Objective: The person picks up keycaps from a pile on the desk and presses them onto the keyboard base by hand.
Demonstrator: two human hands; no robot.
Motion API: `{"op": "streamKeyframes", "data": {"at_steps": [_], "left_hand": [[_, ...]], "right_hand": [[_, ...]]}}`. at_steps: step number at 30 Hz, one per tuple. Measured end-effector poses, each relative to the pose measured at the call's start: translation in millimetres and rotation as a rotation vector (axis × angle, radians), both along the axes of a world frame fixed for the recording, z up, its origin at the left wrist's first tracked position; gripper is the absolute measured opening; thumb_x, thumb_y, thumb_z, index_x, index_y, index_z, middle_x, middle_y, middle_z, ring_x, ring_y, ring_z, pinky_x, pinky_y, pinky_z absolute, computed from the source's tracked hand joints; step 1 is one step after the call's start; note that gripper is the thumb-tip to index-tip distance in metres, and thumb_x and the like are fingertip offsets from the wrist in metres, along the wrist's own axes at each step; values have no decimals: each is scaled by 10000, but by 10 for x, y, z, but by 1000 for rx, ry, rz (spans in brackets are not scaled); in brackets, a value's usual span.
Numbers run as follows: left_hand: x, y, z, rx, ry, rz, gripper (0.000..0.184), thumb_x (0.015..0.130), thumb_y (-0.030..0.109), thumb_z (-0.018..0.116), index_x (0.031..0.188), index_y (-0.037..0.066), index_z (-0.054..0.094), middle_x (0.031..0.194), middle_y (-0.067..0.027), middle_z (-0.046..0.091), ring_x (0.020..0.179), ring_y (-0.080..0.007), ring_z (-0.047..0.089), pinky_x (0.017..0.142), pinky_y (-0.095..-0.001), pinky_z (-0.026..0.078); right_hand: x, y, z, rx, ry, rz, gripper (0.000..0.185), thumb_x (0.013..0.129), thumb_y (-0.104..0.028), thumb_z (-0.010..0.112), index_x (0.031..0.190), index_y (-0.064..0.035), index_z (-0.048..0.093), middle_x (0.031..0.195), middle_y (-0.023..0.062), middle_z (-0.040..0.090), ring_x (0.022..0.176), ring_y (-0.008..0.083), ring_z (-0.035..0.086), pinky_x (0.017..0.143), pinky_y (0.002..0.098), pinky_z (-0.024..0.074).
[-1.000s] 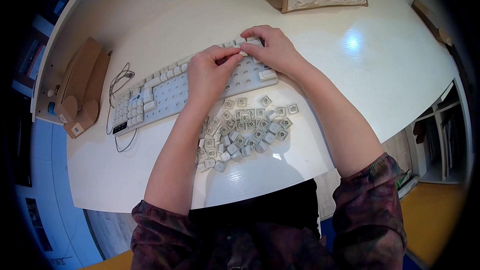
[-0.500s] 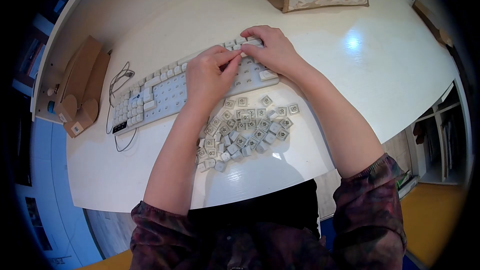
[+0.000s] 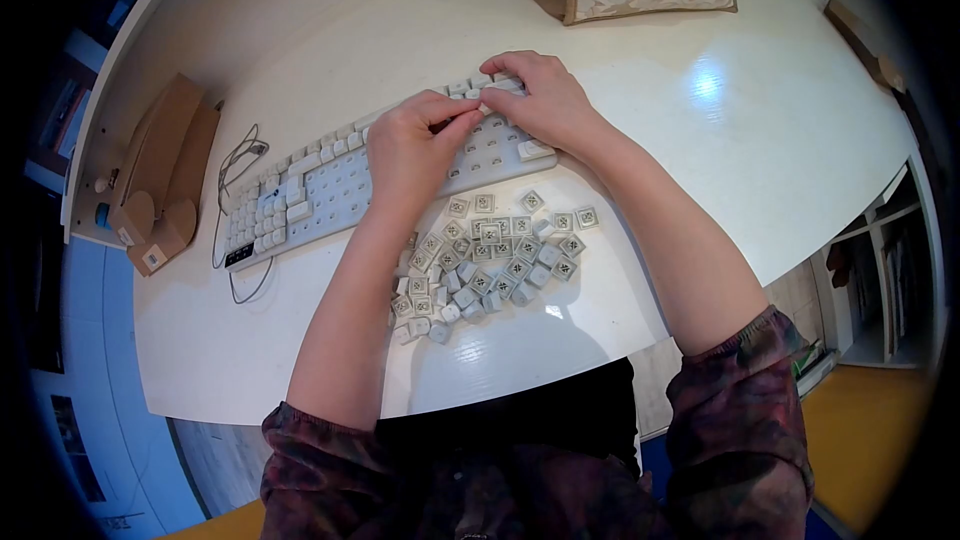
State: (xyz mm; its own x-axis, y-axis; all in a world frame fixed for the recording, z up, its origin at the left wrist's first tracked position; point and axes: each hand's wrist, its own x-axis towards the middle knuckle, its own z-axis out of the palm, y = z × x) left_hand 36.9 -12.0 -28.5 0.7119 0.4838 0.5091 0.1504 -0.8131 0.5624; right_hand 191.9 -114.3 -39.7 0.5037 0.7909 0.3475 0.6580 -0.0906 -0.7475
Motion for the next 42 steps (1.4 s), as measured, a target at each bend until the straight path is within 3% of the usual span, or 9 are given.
{"op": "streamKeyframes", "data": {"at_steps": [7,19,22,26,29,32,35,42], "left_hand": [[17,24,-24,-46,18,2,163,808,166,765,961,113,779,886,-1,704,696,-159,647,645,-283,497],[15,-26,57,-164,63,-15,151,796,177,791,933,114,788,866,-9,712,694,-132,646,636,-268,499],[16,-28,22,-138,45,-7,153,801,203,787,926,114,785,866,-11,711,692,-140,651,639,-273,505],[24,-79,13,-42,15,22,153,817,258,747,879,120,771,845,-7,684,690,-218,660,646,-357,510],[21,-85,10,-18,4,21,165,817,259,746,887,110,764,850,-15,684,704,-230,663,659,-364,512],[24,-84,6,-2,21,24,175,812,261,749,900,110,762,856,-17,684,723,-235,664,671,-366,514],[19,-72,-11,-5,28,17,179,805,256,750,906,108,761,861,-17,685,742,-238,666,683,-368,517],[6,-99,48,-92,36,19,172,764,180,696,907,103,754,870,-32,684,767,-244,667,721,-370,528]], "right_hand": [[4,5,-6,-5,-13,-2,435,807,-308,657,1138,-28,683,1132,149,685,1039,296,637,914,372,501],[18,6,3,-51,25,2,458,796,-307,651,1160,-32,672,1177,159,668,1080,304,619,943,372,488],[-9,-7,43,-49,59,-2,461,791,-305,671,1163,-34,669,1156,154,670,1063,293,618,923,370,490],[-44,-24,5,66,264,-43,404,776,-300,721,1082,-37,703,1109,145,667,1012,250,617,861,352,492],[-48,-96,201,-91,31,-88,199,817,-180,756,954,-44,706,1049,50,633,831,89,553,721,255,473],[-49,-123,334,-289,183,-25,168,810,-191,768,873,-42,725,877,19,651,749,84,548,676,247,466],[-57,-140,325,-214,219,0,197,795,-214,786,870,-38,740,750,-2,634,706,79,547,657,248,468],[-150,-211,397,-251,-137,-41,219,766,-211,779,917,-55,755,870,29,666,765,158,624,706,291,501]]}}
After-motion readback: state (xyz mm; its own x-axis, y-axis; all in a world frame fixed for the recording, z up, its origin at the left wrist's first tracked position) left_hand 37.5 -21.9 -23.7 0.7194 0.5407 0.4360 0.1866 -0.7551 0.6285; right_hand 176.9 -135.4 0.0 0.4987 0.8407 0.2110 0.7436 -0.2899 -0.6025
